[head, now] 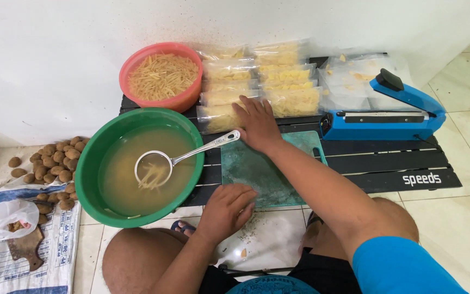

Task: The person places pieces of fruit into a plastic bag, uses a heat sealer to seal the opening, and repeats this for multiple bags on a table. The person uses a small strainer to transfer some items from a bowl of liquid into a bag.

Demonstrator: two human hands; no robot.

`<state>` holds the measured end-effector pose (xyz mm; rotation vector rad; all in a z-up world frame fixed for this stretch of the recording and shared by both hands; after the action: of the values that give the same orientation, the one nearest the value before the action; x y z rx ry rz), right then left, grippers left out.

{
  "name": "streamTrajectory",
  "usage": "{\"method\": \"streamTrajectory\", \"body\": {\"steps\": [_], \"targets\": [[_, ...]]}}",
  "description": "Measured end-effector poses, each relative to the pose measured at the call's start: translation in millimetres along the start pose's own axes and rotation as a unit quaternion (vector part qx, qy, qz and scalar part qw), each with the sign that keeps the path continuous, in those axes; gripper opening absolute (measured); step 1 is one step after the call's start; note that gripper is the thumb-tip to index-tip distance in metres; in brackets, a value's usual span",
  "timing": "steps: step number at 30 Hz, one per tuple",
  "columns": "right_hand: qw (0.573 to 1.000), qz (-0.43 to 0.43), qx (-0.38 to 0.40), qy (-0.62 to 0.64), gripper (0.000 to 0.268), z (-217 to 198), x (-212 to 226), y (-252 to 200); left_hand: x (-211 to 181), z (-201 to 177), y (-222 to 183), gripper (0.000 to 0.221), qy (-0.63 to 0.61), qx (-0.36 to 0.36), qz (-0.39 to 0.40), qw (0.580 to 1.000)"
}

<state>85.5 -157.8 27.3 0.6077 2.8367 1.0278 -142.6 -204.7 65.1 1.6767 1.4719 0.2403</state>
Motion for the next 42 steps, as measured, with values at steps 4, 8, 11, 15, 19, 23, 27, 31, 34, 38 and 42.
{"method": "streamTrajectory", "body": {"steps": [4, 8, 11, 15, 19, 23, 27, 31, 34, 38, 42], "targets": [[0.998, 0.019, -0.009, 0.055, 0.049, -44, 0, -23, 20, 12, -7, 0.033, 0.019, 0.026, 0.004, 0.999], [0.997, 0.066, 0.012, 0.033, 0.049, -85, -1, -65, 40, 21, -15, 0.040, 0.021, 0.079, -0.088, 0.993], [0.998, 0.061, 0.013, 0.001, 0.054, -84, -15, -106, 53, 31, -22, 0.041, 0.018, 0.100, -0.140, 0.985], [0.997, 0.061, 0.032, -0.022, 0.029, -95, -15, -121, 63, 36, -22, 0.035, 0.016, 0.091, -0.167, 0.982], [0.996, 0.081, 0.014, -0.032, 0.045, -87, -24, -125, 62, 35, -20, 0.031, 0.028, 0.085, -0.173, 0.981], [0.998, 0.064, 0.020, -0.017, 0.027, -96, -15, -120, 60, 33, -21, 0.030, 0.028, 0.083, -0.171, 0.981], [0.996, 0.083, 0.037, 0.001, 0.023, -95, -18, -118, 59, 32, -20, 0.029, 0.026, 0.082, -0.170, 0.982], [0.995, 0.078, 0.054, 0.003, 0.021, -96, -16, -115, 63, 34, -22, 0.030, 0.038, 0.079, -0.169, 0.982], [0.994, 0.084, 0.066, 0.007, 0.021, -95, -17, -114, 62, 33, -21, 0.028, 0.031, 0.075, -0.168, 0.982], [0.994, 0.087, 0.069, 0.006, 0.021, -92, -19, -113, 61, 32, -19, 0.027, 0.033, 0.071, -0.170, 0.982], [0.991, 0.107, 0.077, -0.008, 0.024, -79, -29, -116, 59, 32, -18, 0.027, 0.040, 0.069, -0.167, 0.983]]}}
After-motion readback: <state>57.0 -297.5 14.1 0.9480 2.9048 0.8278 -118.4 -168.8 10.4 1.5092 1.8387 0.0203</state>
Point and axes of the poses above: each hand's wrist, its own y-axis towards the middle knuckle, its own z-axis out of the palm, x = y × z, the point moved 9 cm from there along y, towards the middle knuckle, and after that the axes turned 9 degrees about -x, right-handed, at the moved point
